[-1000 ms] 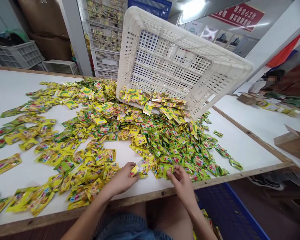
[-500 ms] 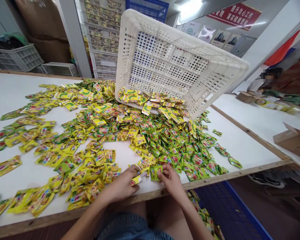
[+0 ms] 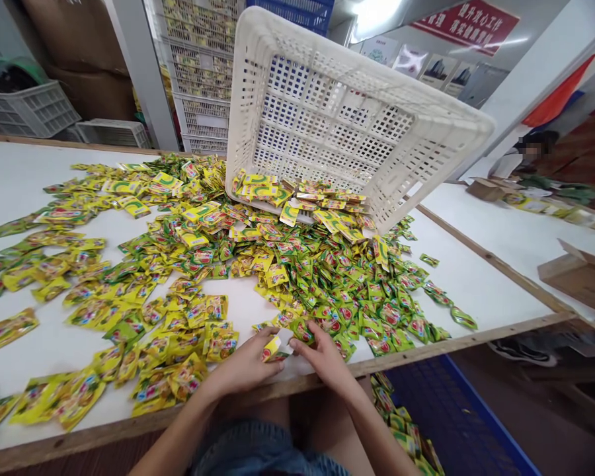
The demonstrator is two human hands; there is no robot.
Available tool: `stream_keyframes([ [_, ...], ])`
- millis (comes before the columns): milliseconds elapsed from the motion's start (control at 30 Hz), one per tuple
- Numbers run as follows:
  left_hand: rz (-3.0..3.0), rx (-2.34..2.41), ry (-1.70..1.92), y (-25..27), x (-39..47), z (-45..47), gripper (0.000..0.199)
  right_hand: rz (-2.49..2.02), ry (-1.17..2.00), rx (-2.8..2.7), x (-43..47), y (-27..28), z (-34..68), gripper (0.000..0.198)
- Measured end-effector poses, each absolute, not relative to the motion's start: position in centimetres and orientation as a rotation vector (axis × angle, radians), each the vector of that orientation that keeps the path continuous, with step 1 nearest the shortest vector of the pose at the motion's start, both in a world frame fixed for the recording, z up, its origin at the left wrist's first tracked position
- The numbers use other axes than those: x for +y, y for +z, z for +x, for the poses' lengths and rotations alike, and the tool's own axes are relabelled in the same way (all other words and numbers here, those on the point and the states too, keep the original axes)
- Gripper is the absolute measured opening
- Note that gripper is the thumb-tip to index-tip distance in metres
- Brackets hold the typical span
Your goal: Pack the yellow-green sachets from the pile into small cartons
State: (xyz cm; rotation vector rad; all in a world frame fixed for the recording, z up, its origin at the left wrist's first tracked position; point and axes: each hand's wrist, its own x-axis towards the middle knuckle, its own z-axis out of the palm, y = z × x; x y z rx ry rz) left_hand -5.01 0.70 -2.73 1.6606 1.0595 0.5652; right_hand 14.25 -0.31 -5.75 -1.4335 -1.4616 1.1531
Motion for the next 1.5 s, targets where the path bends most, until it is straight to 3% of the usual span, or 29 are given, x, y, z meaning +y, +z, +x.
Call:
stream_keyframes([
  [433, 1.358, 1.005, 0.593, -4.1, 1.2, -5.1, 0.04, -1.479, 1.139, -1.513, -0.1, -6.3, 14.2, 0.033],
  [700, 1.119, 0.957, 0.646, -4.0, 0.8, -4.1, 0.034, -1.324, 1.02, -1.274, 0.6, -1.7, 14.5, 0.027],
  [867, 1.127, 0.865, 0.678, -4.4, 1.0, -3.3, 0.035, -1.287, 0.76, -1.734, 0.6, -0.3, 12.8, 0.011],
  [1100, 1.202, 0.889, 0.674, -4.4, 0.9, -3.1, 0.024, -1.364, 0.63, -2.219, 0.7, 1.0, 12.4, 0.009],
  [1500, 1.148, 0.848, 0.753, -5.4, 0.8, -3.5, 0.024, -1.372, 0.432, -2.265, 1.8, 0.4, 11.1, 0.017],
])
